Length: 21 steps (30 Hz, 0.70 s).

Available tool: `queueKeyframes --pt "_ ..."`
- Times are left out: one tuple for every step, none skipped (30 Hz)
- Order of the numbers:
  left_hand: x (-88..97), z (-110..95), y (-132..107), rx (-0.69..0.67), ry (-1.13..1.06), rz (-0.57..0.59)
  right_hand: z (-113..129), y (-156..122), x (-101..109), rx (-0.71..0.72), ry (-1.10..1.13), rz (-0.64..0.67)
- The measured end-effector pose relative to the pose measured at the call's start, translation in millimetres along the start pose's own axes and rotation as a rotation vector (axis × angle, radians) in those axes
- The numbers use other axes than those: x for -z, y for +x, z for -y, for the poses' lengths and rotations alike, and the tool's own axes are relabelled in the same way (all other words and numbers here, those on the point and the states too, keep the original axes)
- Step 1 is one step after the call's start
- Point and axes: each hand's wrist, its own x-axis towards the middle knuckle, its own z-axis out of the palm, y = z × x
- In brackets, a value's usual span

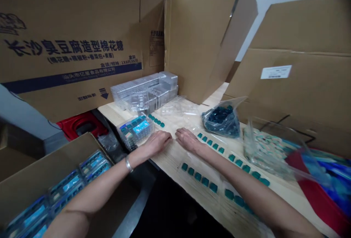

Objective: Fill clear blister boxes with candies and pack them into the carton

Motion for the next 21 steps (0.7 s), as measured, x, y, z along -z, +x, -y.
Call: queueKeyframes --pt "2.0 1.0 -5.2 0.025 0.063 -0.075 0.1 -0.4 -0.9 -0.003 -0.011 0.023" --pt "7.0 5.3 -9.2 0.077 0.144 -0.168 -0.6 -1.5 -2.0 -0.011 -0.015 0.022" --pt "14.8 12.5 -11.7 0.154 0.23 -0.267 -1.7 -2.6 -2.8 -0.025 -0.016 0.0" --pt "24.9 22.4 -12.7 0.256 0.304 -0.35 -3.0 -3.5 -3.1 -0.04 -0.013 -0.032" --pt "36.6 34.3 -12.2 0.361 0.359 -0.404 -3.9 -3.7 -2.7 -0.054 -0.01 -0.063" --pt "49.1 47.8 -10.3 0.454 0.391 -0.428 -4.2 -3.1 -1.7 -0.063 -0.004 -0.086" --pt "61.3 62.2 -7.2 0.51 0.401 -0.415 -3.8 -1.9 -0.3 -0.063 0.002 -0.101" --pt "72.6 76.7 -3.0 0.523 0.388 -0.382 -2.5 -0.3 1.3 -0.054 0.008 -0.11" --pt "82.4 90.7 1.9 0.487 0.352 -0.332 -0.6 1.6 2.7 -0.038 0.013 -0.119" --pt "90.3 103.7 7.2 0.417 0.31 -0.253 1.7 3.3 3.7 -0.022 0.019 -0.131" --pt "96.4 115.2 12.5 0.37 0.287 -0.201 4.1 4.5 4.0 -0.006 0.024 -0.148" --pt "101.0 125.3 17.4 0.328 0.27 -0.163 6.1 5.3 3.8 0.008 0.029 -0.165" --pt "104.4 134.0 21.7 0.293 0.259 -0.135 7.6 5.4 3.0 0.02 0.035 -0.183" --pt "107.1 141.7 25.0 0.271 0.254 -0.122 8.2 4.9 1.9 0.031 0.04 -0.198" --pt "109.5 148.8 27.4 0.253 0.249 -0.114 8.0 3.8 0.8 0.039 0.044 -0.208" --pt "111.9 155.6 28.8 0.24 0.244 -0.108 7.1 2.4 -0.3 0.042 0.045 -0.214" --pt "114.5 162.5 29.3 0.234 0.238 -0.104 5.5 0.8 -1.1 0.044 0.045 -0.216" --pt "117.3 169.5 29.2 0.234 0.233 -0.101 3.5 -1.0 -1.7 0.042 0.044 -0.215" --pt "120.1 176.6 28.7 0.239 0.228 -0.1 1.2 -2.7 -1.9 0.039 0.043 -0.21" --pt "122.8 183.8 27.8 0.249 0.223 -0.101 -1.0 -4.3 -1.9 0.035 0.043 -0.203" --pt "125.2 190.8 26.8 0.262 0.217 -0.103 -3.2 -5.8 -1.9 0.032 0.043 -0.198"
